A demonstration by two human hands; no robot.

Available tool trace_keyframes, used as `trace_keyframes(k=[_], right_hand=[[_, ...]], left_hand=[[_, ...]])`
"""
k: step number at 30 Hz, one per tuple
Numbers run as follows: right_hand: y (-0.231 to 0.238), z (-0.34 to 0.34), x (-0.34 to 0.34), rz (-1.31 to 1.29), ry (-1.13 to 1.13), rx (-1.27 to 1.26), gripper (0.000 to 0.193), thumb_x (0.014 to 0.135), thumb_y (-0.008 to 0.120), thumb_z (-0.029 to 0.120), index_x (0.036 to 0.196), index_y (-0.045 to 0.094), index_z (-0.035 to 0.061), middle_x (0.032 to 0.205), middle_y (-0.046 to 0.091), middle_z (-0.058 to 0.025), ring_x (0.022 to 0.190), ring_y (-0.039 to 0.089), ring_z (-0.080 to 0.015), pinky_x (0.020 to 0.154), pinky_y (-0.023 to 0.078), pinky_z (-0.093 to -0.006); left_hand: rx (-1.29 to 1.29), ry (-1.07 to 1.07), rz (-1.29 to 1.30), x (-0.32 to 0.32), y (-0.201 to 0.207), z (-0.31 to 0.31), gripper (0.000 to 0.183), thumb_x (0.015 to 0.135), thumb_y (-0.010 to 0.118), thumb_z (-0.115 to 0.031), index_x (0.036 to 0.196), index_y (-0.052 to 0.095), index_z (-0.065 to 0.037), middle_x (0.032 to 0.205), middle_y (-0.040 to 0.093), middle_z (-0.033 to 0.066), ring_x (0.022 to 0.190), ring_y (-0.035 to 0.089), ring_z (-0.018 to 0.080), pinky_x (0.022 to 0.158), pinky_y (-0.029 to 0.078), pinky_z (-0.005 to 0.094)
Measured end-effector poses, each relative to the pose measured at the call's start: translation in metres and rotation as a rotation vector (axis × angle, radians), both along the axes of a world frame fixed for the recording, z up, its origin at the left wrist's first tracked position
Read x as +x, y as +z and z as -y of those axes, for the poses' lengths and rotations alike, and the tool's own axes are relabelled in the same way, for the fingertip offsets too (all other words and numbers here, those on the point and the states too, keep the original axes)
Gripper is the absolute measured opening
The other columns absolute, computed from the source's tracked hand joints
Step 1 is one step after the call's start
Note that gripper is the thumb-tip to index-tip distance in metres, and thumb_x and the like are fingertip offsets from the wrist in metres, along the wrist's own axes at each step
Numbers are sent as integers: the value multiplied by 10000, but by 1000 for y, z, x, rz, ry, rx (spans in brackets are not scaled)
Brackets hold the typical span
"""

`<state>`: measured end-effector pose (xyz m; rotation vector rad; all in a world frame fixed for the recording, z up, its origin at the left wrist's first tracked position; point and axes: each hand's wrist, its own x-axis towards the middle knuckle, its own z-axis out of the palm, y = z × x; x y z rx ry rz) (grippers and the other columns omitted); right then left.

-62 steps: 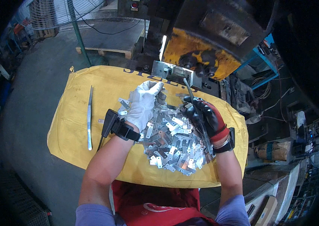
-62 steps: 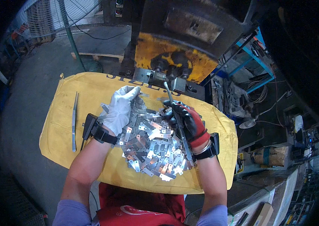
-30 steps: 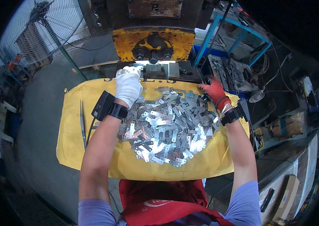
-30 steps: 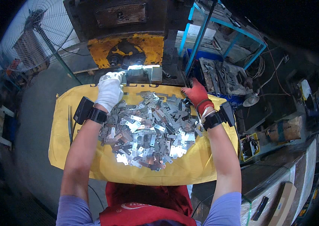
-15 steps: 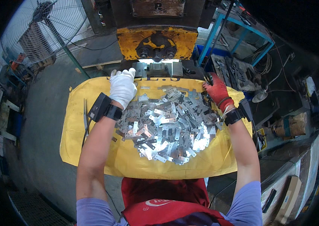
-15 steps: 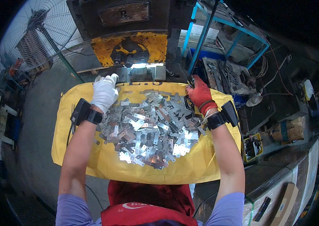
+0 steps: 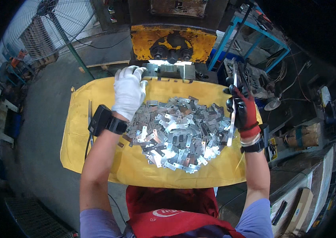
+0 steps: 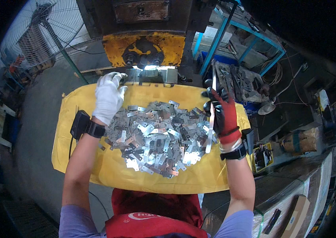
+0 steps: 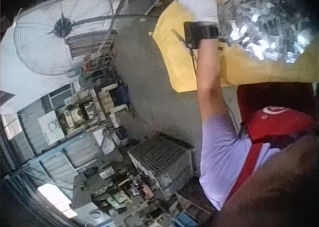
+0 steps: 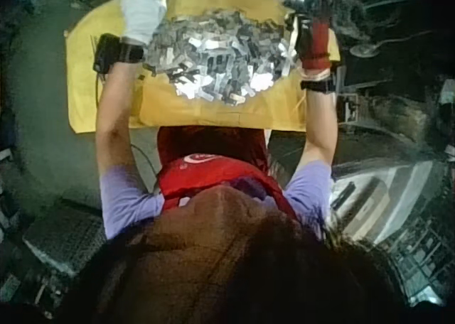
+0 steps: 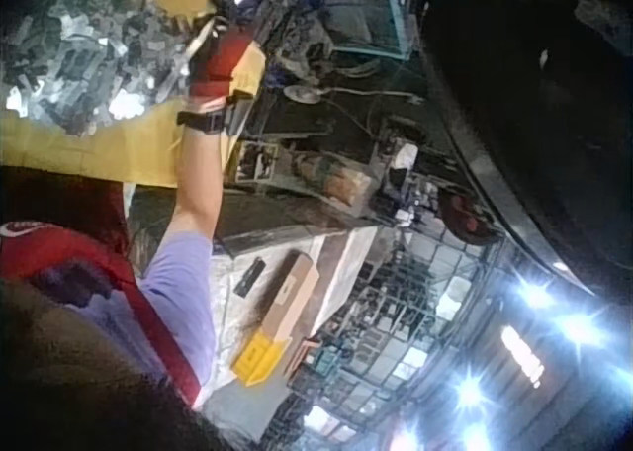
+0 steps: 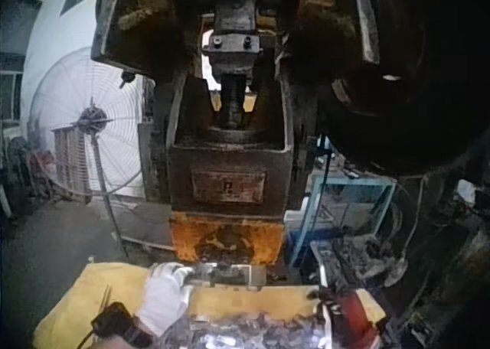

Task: Feeding small metal parts one by one into an industrial punch press for stamping or forming.

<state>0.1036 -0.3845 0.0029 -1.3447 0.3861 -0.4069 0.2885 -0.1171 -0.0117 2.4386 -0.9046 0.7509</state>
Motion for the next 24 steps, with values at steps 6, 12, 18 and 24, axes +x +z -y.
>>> trace_keyframes(k=[6, 12, 18, 24], right_hand=[[0, -23, 3, 279, 318, 637, 421, 908, 476, 182, 1277, 402, -8, 1008, 574, -141, 666, 474, -74, 544, 409, -165], [0, -36, 30, 340, 519, 859, 403, 914, 472, 175, 1267, 405, -9, 957, 577, -120, 617, 453, -52, 513, 392, -154], [-17, -28, 22, 296, 452, 723, 366, 934, 453, 184, 1254, 425, 9, 924, 579, -115, 604, 449, -56, 477, 371, -149], [-16, -33, 21, 184, 423, 673, 408, 938, 440, 211, 1283, 409, -4, 896, 571, -93, 587, 432, -52, 473, 359, -145]], left_hand=[[18, -375, -308, -25, -14, 35, 320, 739, 638, -171, 1052, 604, -110, 986, 614, 132, 928, 576, 299, 830, 456, 367], [238, -616, -366, -32, -14, 56, 276, 733, 665, -227, 970, 646, -87, 926, 624, 132, 875, 588, 317, 768, 461, 388], [221, -462, -450, -47, -5, 47, 173, 720, 665, -177, 836, 633, -52, 798, 627, 147, 783, 600, 325, 715, 455, 388], [-120, -404, -536, -57, -1, 37, 132, 746, 643, -121, 828, 624, -20, 786, 630, 154, 749, 616, 303, 671, 473, 352]])
